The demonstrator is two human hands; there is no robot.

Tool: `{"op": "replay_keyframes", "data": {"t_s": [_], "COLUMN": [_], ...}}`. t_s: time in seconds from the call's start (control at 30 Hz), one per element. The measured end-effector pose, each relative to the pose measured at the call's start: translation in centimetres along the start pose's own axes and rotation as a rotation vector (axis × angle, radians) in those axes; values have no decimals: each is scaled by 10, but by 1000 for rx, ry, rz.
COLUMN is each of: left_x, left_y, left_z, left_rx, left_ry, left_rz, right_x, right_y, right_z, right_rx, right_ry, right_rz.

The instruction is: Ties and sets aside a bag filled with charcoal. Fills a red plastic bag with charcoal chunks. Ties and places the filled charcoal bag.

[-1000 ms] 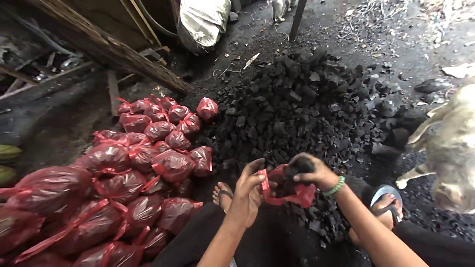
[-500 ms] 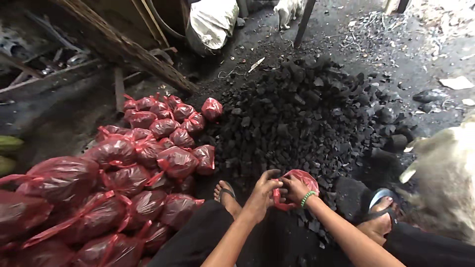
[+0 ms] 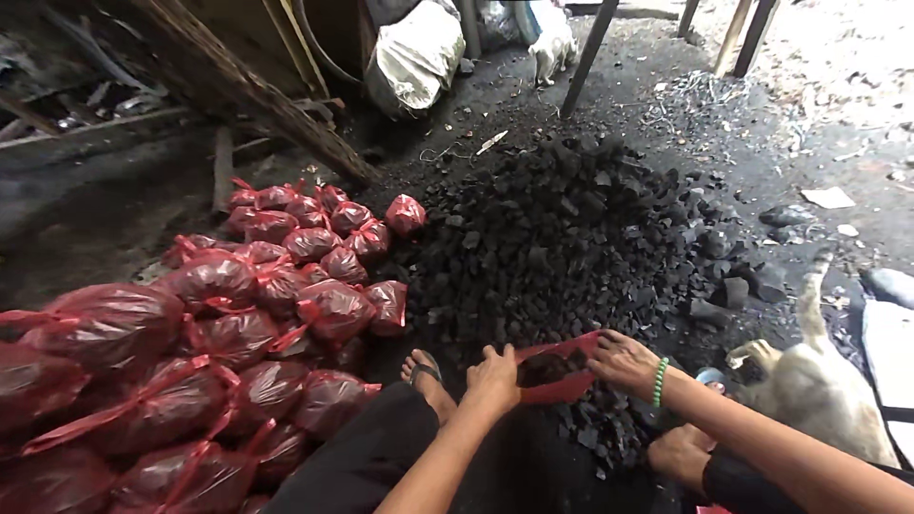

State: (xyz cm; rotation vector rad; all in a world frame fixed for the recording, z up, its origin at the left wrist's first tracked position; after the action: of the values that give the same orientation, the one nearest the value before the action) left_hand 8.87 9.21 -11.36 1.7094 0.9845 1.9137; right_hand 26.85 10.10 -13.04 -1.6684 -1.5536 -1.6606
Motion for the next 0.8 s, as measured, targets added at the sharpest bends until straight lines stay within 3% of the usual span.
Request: {"op": "replay_keyframes", "data": {"t_s": [0.13, 0.23, 0.33, 0.43, 0.53, 0.67, 0.73, 0.8], "left_x": [7, 26, 36, 40, 46, 49, 49, 57], "left_y": [7, 13, 26, 34, 33, 49, 55, 61], "left_z": [-3, 7, 25, 32, 25, 27, 32, 34], "left_rx": [79, 4, -211, -431, -474, -527, -606, -611], "left_ry": [-188, -60, 321, 956, 1355, 1356, 1186, 1024], "left_rz": [-61, -50, -95, -235, -376, -438, -331, -116], "right_x": [24, 51, 84, 122, 154, 172, 175, 173], "right_y": [3, 4, 10, 20, 31, 44, 49, 53], "right_z": [-32, -59, -92, -111, -97, -63, -48, -30], "right_rx": [-3, 66, 217, 349, 347, 244, 170, 78], "right_ry": [38, 48, 62, 210, 296, 397, 339, 193], "right_rz": [-45, 53, 332, 728, 970, 1117, 1124, 1145]}}
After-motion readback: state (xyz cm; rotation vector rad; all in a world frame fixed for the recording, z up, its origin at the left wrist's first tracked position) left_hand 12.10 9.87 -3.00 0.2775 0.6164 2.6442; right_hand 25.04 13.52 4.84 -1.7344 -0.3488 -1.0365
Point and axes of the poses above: each hand's wrist, its own y-axis away from the middle knuckle, its own x-axis out of the back of the hand, z = x × y, the point moved 8 cm from there along -y, towards the middle knuckle, and after that the axes turned 12 degrees about x, right-handed, at the moved point
